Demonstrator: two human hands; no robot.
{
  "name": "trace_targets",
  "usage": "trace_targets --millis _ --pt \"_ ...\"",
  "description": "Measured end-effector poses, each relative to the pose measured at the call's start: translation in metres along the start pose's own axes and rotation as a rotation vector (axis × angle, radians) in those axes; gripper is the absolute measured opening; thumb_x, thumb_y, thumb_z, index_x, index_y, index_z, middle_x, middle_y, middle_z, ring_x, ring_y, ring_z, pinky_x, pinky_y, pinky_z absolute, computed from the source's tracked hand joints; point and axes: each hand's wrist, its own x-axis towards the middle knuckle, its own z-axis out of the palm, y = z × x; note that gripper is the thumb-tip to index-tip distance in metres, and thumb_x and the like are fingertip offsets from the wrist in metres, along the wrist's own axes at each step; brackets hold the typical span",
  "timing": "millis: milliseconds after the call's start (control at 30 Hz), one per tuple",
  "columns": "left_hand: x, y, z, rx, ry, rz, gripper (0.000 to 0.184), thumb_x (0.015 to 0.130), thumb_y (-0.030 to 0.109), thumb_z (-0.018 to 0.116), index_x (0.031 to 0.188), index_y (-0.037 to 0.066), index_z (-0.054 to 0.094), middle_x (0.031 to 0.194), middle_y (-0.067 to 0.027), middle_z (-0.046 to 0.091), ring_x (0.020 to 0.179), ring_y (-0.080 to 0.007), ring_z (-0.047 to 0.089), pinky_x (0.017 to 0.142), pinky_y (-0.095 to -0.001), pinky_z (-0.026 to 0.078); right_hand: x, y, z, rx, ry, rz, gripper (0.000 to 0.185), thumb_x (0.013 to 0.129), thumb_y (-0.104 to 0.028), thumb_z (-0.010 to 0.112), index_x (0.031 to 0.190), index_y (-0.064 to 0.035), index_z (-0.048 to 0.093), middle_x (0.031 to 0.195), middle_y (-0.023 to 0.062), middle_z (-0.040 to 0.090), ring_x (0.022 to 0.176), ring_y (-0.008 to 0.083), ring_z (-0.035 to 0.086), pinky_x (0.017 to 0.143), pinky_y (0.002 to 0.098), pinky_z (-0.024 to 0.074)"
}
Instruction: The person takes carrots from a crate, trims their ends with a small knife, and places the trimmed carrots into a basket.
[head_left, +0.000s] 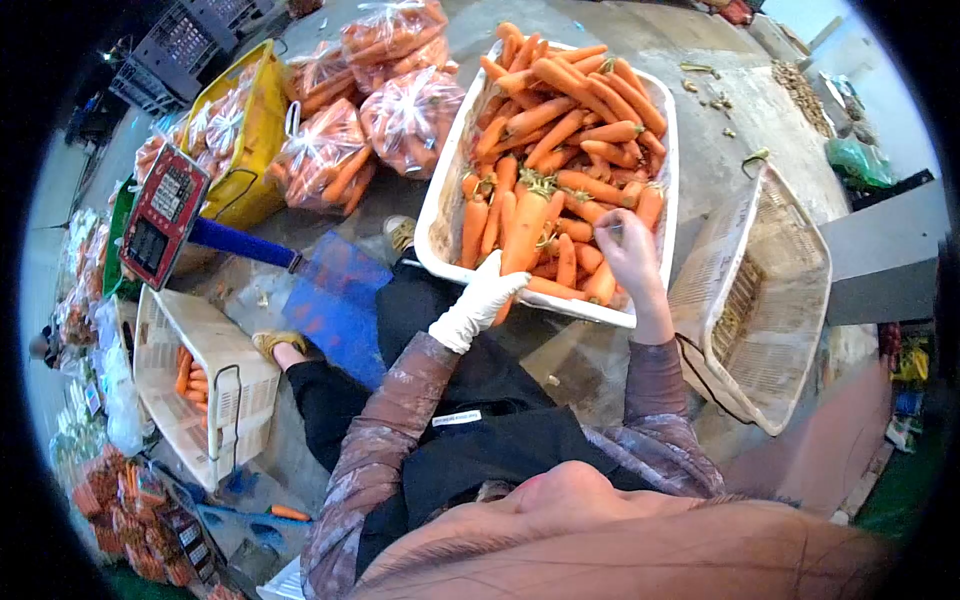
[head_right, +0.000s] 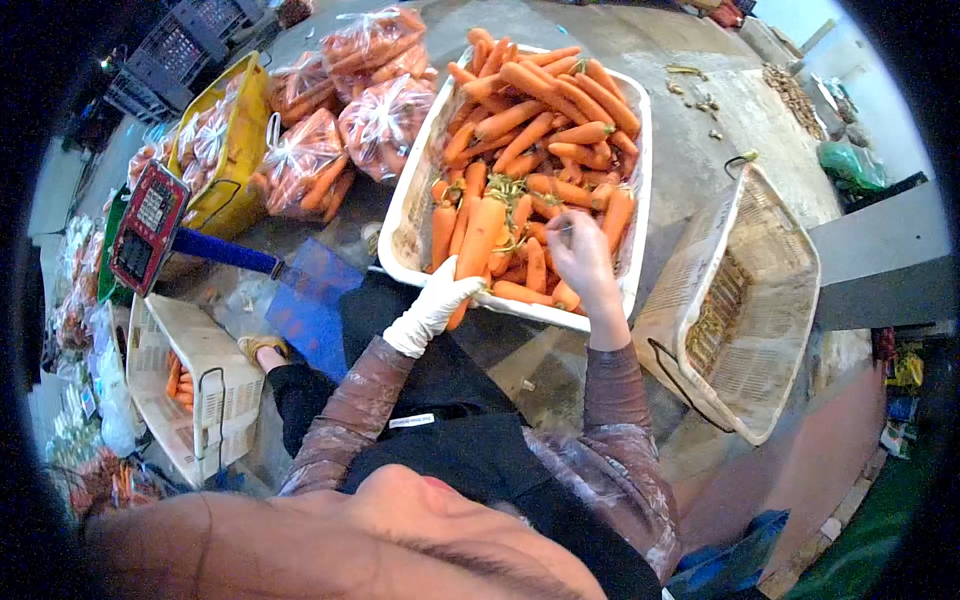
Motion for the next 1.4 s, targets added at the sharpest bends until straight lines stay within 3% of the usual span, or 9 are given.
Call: trace_targets --millis 100,200,300,367,467,700,1200,1300,1400 --pt "-0.01 -0.002 -0.006 -0.274 0.006 -0.118 0.042 0.081 0.016 0.067 0.114 -0.001 0.048 0.094 -0.0069 0.06 0.079 -0.0133 0.057 0.068 -0.0253 0.047 -0.013 -0.015 0.026 0.331 -0.372 0.077 0.014 0.086 -0.016 0.061 0.092 -0.0034 0.059 0.081 0.0152 0.064 0.08 0.0281 0.064 0.068 0.0379 0.0491" --pt "-0.019 0.006 -0.013 -0.217 0.077 -0.08 0.041 0.08 0.015 0.068 0.113 0.001 0.048 0.086 -0.0058 0.059 0.069 -0.0125 0.056 0.059 -0.0253 0.047 -0.02 -0.009 0.045 -0.343 -0.529 0.034 0.02 0.086 -0.022 0.061 0.098 -0.0065 0.059 0.08 0.0189 0.062 0.075 0.0345 0.063 0.066 0.0386 0.0496" --pt "-0.014 0.004 -0.013 -0.156 0.151 0.026 0.04 0.08 0.016 0.067 0.112 0.003 0.046 0.079 -0.0048 0.057 0.058 -0.011 0.054 0.05 -0.0236 0.045 -0.02 -0.026 0.036 -0.089 -0.21 -0.001 0.021 0.081 -0.016 0.066 0.095 -0.0031 0.058 0.073 0.0171 0.062 0.073 0.0355 0.063 0.064 0.0398 0.0494" --pt "-0.02 0.008 -0.011 -0.183 0.166 0.02 0.042 0.079 0.017 0.067 0.112 0.004 0.045 0.075 -0.0043 0.056 0.053 -0.0105 0.052 0.046 -0.0234 0.043 -0.017 0.0 0.042 0.075 -0.327 0.131 0.028 0.079 -0.026 0.069 0.09 -0.0041 0.058 0.072 0.0157 0.063 0.069 0.033 0.064 0.061 0.0418 0.0492" --pt "-0.012 0.001 -0.017 -0.064 0.205 0.016 0.041 0.079 0.016 0.067 0.111 0.004 0.045 0.075 -0.0047 0.056 0.049 -0.0102 0.051 0.042 -0.0232 0.041 -0.038 0.019 0.067 -0.245 -0.131 0.117 0.03 0.082 -0.033 0.066 0.092 -0.0052 0.061 0.072 0.0179 0.064 0.069 0.0357 0.063 0.062 0.0456 0.0489" --pt "-0.017 -0.002 -0.008 -0.034 0.181 0.003 0.033 0.078 0.009 0.066 0.104 0.005 0.045 0.075 -0.003 0.054 0.048 -0.0077 0.048 0.04 -0.0215 0.039 -0.032 -0.017 0.067 -0.338 -0.28 0.006 0.022 0.078 -0.03 0.066 0.074 -0.0082 0.066 0.061 0.0166 0.061 0.061 0.0352 0.062 0.057 0.045 0.0495" --pt "-0.017 -0.009 -0.004 0.008 0.112 0.029 0.04 0.077 0.012 0.066 0.11 0.002 0.046 0.078 -0.0032 0.054 0.051 -0.0074 0.048 0.043 -0.021 0.039 -0.032 -0.006 0.073 -0.422 -0.3 0.129 0.017 0.075 -0.022 0.061 0.078 -0.0075 0.069 0.07 0.0192 0.064 0.069 0.0355 0.064 0.065 0.0459 0.0509" --pt "-0.02 0.0 0.001 0.042 0.149 0.035 0.039 0.077 0.014 0.066 0.109 0.001 0.047 0.078 -0.0046 0.055 0.052 -0.0086 0.049 0.044 -0.0223 0.041 -0.036 0.002 0.083 -0.363 -0.299 0.159 0.017 0.077 -0.021 0.061 0.08 -0.0062 0.069 0.07 0.0197 0.064 0.066 0.0328 0.064 0.063 0.0435 0.0512" --pt "-0.018 0.001 0.007 -0.064 0.135 0.022 0.041 0.077 0.016 0.067 0.109 0.002 0.046 0.077 -0.0044 0.054 0.051 -0.0092 0.05 0.043 -0.0229 0.041 -0.043 0.022 0.11 0.169 -0.269 0.306 0.019 0.081 -0.023 0.06 0.081 -0.0062 0.068 0.065 0.0132 0.065 0.06 0.0251 0.064 0.059 0.0389 0.0493"
